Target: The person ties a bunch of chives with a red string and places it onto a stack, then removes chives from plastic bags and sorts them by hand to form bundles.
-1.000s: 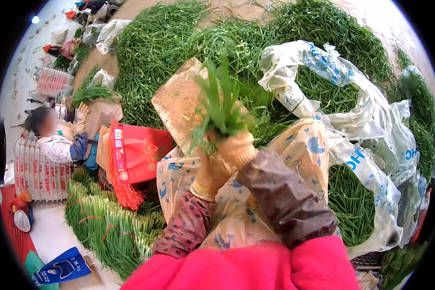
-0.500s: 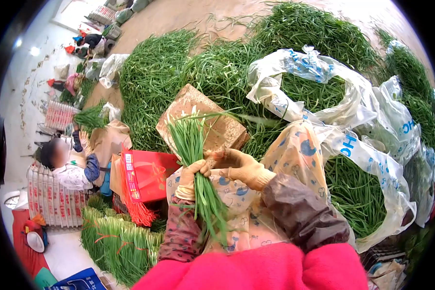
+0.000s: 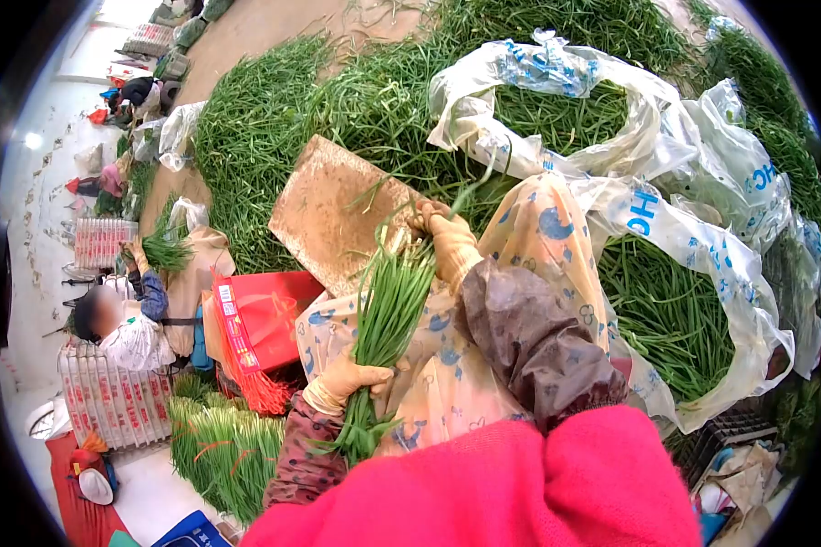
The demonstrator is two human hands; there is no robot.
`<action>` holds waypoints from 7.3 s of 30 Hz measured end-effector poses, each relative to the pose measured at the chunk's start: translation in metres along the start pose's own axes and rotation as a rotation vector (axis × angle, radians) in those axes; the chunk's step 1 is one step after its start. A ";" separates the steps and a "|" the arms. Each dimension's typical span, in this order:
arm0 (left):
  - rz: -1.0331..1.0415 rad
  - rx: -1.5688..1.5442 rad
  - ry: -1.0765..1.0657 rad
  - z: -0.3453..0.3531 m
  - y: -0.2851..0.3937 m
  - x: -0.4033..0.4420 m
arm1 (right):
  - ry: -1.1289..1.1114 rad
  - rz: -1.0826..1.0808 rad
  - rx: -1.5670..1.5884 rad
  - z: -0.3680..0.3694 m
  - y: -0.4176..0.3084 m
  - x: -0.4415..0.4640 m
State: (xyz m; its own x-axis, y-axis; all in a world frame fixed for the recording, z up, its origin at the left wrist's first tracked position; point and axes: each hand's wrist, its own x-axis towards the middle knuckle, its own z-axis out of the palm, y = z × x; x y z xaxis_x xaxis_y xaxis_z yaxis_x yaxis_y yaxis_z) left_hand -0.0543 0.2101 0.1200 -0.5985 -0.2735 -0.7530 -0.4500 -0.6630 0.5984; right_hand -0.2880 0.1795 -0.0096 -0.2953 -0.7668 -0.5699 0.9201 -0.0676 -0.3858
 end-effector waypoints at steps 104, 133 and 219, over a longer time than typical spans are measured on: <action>0.307 0.050 0.736 -0.030 -0.058 -0.083 | -0.217 0.037 -2.328 0.024 -0.047 -0.033; 0.112 -0.323 0.336 -0.001 -0.043 -0.064 | -0.232 -0.073 -0.992 0.033 -0.007 -0.042; 0.403 -0.698 0.222 -0.015 -0.070 -0.054 | -0.380 0.420 -0.786 0.035 0.012 -0.083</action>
State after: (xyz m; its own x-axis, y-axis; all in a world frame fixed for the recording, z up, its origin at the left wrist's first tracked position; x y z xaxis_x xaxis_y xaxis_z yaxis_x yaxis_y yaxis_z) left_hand 0.0193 0.2612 0.1150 -0.4484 -0.6645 -0.5978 0.3282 -0.7445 0.5814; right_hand -0.2438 0.2205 0.0586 0.2482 -0.7957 -0.5525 0.4559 0.5992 -0.6581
